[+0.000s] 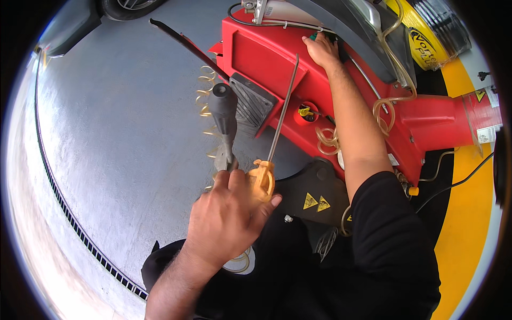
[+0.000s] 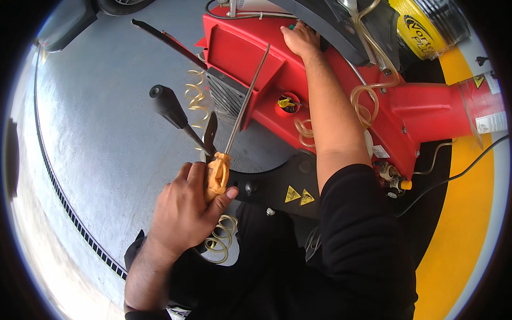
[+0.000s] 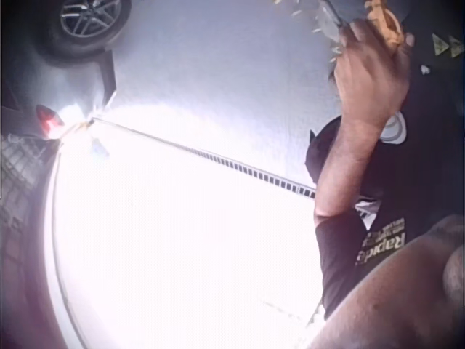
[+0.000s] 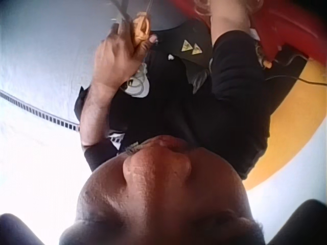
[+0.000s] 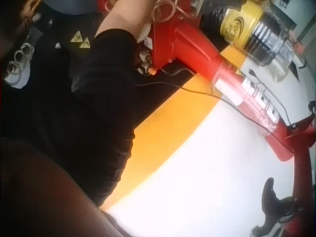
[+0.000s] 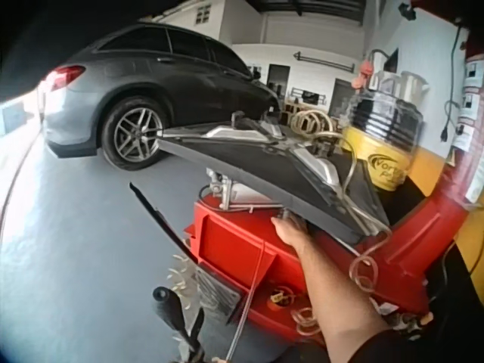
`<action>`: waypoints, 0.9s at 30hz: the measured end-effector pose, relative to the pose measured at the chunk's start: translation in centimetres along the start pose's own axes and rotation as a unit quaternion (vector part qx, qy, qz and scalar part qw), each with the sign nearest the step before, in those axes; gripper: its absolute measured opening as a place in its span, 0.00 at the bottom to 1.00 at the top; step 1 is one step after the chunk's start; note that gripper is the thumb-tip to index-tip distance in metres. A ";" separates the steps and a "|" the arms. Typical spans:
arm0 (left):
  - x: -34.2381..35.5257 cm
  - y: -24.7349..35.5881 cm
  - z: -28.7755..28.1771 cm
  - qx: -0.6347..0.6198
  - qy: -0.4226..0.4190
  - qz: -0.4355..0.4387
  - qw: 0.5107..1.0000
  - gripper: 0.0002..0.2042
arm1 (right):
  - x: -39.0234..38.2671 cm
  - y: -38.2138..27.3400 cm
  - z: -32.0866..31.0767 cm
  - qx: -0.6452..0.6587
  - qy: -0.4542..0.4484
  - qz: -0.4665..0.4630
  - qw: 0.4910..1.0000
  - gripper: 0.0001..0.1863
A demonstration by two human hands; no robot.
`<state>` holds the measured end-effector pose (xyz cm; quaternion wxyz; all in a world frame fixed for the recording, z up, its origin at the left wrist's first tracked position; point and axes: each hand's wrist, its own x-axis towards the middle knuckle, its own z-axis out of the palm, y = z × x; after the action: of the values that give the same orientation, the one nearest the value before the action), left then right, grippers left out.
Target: The person wipes a red machine with a cloth, adjusts various knobs and valves, and wipes different sections of the equipment. They move around the machine to clean and check the upper components.
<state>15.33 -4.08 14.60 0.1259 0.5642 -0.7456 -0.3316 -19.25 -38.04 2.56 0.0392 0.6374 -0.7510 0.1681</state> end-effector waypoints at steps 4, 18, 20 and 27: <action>-0.1 -0.6 0.7 0.034 0.027 0.055 0.998 0.29 | 2.1 0.2 -1.4 0.067 -0.119 0.006 0.991 0.40; 0.1 -0.2 -0.2 -0.017 -0.027 0.019 0.999 0.31 | -9.4 -1.6 -4.7 -0.036 -0.124 0.107 0.986 0.50; 0.1 0.2 -0.1 -0.014 -0.034 0.032 0.999 0.31 | -7.3 0.3 -4.7 0.044 -0.086 0.155 0.983 0.52; -0.5 -0.5 -0.6 -0.011 -0.038 0.036 0.999 0.31 | -5.6 3.0 -3.8 0.027 -0.005 0.162 0.986 0.39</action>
<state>16.16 -3.88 14.82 0.1151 0.5223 -0.7662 -0.3561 -21.68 -31.25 4.01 -0.0092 0.5086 -0.8399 0.1892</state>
